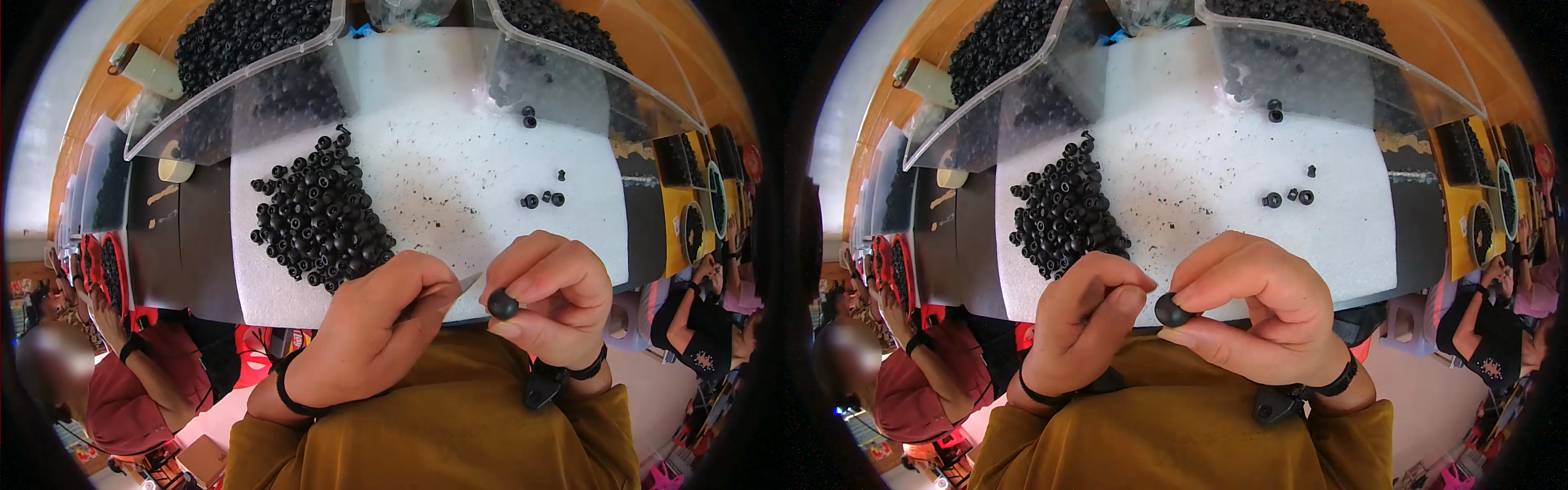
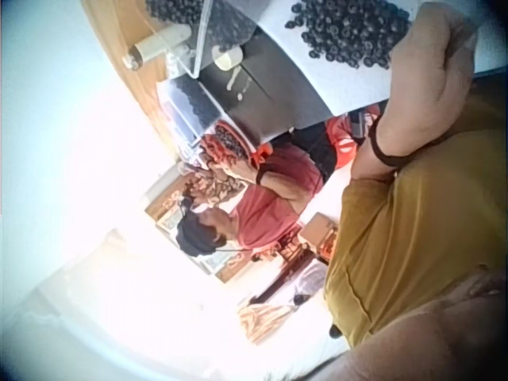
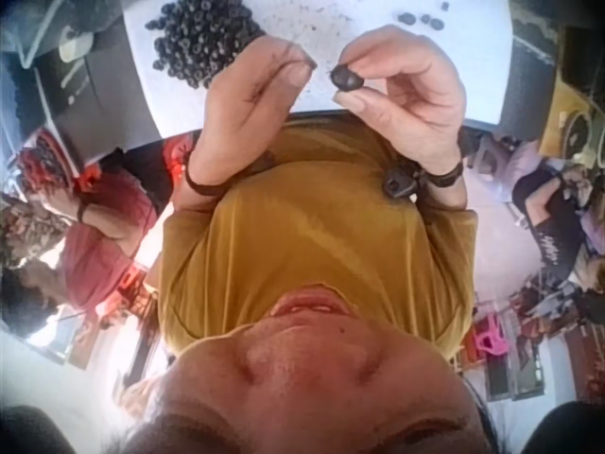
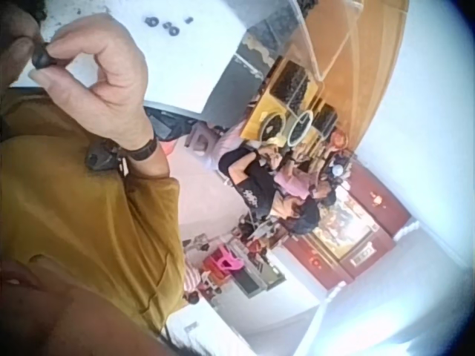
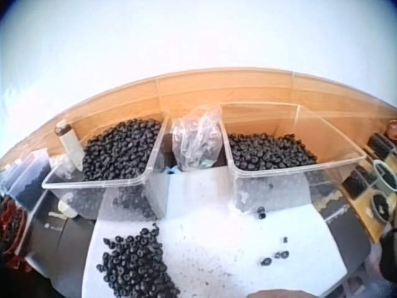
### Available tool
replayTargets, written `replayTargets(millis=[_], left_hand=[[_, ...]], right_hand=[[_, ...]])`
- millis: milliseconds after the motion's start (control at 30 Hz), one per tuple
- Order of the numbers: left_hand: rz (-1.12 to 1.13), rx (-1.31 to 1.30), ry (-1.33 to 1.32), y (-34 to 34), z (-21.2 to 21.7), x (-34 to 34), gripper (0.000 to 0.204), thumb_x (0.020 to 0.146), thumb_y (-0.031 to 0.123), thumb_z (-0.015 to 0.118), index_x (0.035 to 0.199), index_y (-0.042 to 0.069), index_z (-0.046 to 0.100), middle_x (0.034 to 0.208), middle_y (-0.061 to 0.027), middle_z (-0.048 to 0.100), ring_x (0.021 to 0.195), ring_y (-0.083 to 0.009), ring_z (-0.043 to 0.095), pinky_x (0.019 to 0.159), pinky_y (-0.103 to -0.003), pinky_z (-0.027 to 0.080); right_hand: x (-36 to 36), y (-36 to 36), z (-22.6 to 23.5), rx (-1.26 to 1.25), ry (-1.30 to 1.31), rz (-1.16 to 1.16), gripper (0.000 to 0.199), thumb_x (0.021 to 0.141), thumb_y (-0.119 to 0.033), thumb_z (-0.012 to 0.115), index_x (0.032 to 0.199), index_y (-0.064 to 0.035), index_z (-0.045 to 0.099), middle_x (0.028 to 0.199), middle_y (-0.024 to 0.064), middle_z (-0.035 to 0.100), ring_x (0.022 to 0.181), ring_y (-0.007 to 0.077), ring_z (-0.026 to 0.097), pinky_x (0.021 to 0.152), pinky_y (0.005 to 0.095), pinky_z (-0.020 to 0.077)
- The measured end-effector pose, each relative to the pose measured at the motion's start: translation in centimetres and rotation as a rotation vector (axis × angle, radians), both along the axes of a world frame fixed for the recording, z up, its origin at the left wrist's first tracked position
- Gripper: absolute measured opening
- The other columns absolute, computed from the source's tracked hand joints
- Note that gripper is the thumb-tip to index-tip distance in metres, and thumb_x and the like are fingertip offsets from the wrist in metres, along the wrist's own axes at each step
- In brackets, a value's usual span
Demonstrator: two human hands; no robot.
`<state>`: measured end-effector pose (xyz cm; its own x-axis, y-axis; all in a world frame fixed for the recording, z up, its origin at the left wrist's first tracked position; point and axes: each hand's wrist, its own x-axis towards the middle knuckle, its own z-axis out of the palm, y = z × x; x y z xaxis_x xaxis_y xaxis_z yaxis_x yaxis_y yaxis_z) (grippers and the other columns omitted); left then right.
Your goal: Trimming excess material from small black rubber industrial components using a knife.
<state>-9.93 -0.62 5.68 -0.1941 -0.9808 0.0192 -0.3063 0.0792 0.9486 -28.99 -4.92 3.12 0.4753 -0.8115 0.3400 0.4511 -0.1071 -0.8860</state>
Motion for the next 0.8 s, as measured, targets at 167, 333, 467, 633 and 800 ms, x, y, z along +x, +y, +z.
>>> replayTargets(millis=[167, 333, 467, 633, 800], left_hand=[[-0.087, 0.166, 0.269, -0.6, 1.3, 0.4, 0.011, 0.088, 0.009, 0.053, 0.090, -0.001, 0.057, 0.082, -0.0031, 0.053, 0.068, -0.0072, 0.046, 0.062, -0.021, 0.037], [-0.233, 0.224, 0.325, -1.5, 1.1, 0.4, 0.014, 0.092, 0.013, 0.053, 0.084, 0.002, 0.052, 0.072, -0.0018, 0.048, 0.067, -0.0069, 0.043, 0.059, -0.022, 0.037], [-0.211, 0.320, 0.377, -1.5, 0.6, 0.3, 0.018, 0.090, 0.019, 0.053, 0.089, 0.001, 0.054, 0.074, 0.0016, 0.048, 0.064, -0.0050, 0.041, 0.056, -0.021, 0.032], [-0.177, 0.492, 0.591, -1.5, 0.5, 0.1, 0.018, 0.092, 0.018, 0.050, 0.088, 0.000, 0.054, 0.069, 0.0016, 0.047, 0.057, -0.0037, 0.038, 0.050, -0.020, 0.028], [-0.099, 0.079, 0.085, -1.0, -0.4, -0.4, 0.008, 0.088, 0.008, 0.052, 0.088, 0.000, 0.054, 0.067, -0.0040, 0.051, 0.055, -0.0123, 0.047, 0.052, -0.024, 0.036]], right_hand=[[0.1, -0.4, -0.2, -0.168, 0.091, -0.031, 0.028, 0.071, 0.008, 0.069, 0.095, -0.0014, 0.059, 0.090, 0.0132, 0.060, 0.075, 0.0185, 0.059, 0.065, 0.0266, 0.0460], [0.1, -0.4, -0.5, -0.232, 0.137, -0.056, 0.028, 0.071, 0.006, 0.070, 0.095, -0.0022, 0.059, 0.086, 0.0123, 0.060, 0.070, 0.0188, 0.058, 0.059, 0.0266, 0.0456], [0.0, -0.3, -0.9, -0.232, 0.127, -0.057, 0.027, 0.071, 0.006, 0.070, 0.094, -0.0023, 0.060, 0.086, 0.0122, 0.060, 0.070, 0.0187, 0.058, 0.059, 0.0263, 0.0455], [0.1, -0.4, -1.4, -0.243, 0.108, -0.089, 0.026, 0.070, 0.006, 0.070, 0.093, -0.0020, 0.060, 0.086, 0.0124, 0.060, 0.069, 0.0182, 0.058, 0.059, 0.0252, 0.0451], [-0.1, -0.7, -1.3, -0.272, 0.111, -0.123, 0.026, 0.070, 0.007, 0.069, 0.093, -0.0020, 0.060, 0.086, 0.0125, 0.061, 0.068, 0.0178, 0.059, 0.058, 0.0251, 0.0450]])
